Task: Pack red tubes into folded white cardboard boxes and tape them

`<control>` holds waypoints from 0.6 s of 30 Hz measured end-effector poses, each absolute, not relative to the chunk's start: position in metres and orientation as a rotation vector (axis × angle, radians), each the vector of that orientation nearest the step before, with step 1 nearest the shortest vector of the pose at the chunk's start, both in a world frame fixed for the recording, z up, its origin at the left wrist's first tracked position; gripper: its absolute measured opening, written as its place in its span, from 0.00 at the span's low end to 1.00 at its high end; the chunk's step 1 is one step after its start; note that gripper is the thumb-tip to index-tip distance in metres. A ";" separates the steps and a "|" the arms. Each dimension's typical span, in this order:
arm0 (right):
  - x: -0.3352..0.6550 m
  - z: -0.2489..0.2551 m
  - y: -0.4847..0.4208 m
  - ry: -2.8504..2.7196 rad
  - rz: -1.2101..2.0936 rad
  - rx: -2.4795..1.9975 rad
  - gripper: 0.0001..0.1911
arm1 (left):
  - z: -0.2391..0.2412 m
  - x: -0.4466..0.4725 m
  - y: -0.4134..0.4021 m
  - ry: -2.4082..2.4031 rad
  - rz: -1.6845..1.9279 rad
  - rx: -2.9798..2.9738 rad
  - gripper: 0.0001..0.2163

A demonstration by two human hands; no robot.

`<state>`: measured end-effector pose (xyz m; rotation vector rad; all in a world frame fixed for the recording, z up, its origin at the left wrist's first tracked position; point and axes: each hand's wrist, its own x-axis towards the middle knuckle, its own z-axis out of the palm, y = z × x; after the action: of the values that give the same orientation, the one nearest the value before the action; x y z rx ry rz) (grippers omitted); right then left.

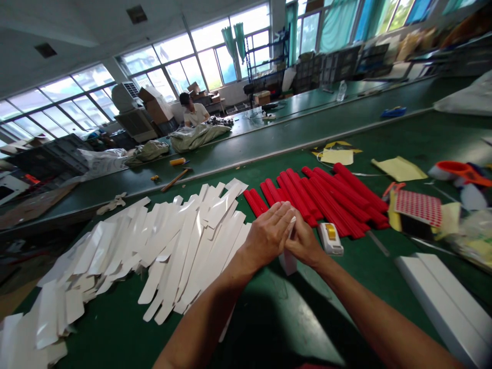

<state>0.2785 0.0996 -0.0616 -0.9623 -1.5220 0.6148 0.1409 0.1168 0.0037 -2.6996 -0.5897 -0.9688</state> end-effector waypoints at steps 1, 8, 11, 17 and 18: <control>0.279 -0.062 0.101 -1.523 0.628 -0.937 0.29 | 0.001 0.141 0.117 -0.580 -0.966 -2.672 0.16; 0.288 -0.062 0.107 -1.556 0.757 -0.843 0.34 | 0.002 0.140 0.115 -0.583 -0.869 -2.634 0.18; 0.290 -0.058 0.109 -1.585 0.791 -0.835 0.35 | 0.003 0.141 0.113 -0.611 -0.806 -2.645 0.19; 0.309 -0.074 0.098 -1.651 0.791 -0.889 0.35 | -0.011 0.144 0.112 -0.737 -0.921 -2.593 0.18; 0.318 -0.085 0.094 -1.563 0.779 -0.979 0.34 | -0.014 0.144 0.113 -0.758 -0.953 -2.584 0.18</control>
<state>0.3180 0.0945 -0.0854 -0.9789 -1.5629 0.7792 0.1440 0.1128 -0.0138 -2.5835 -0.7577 -0.9534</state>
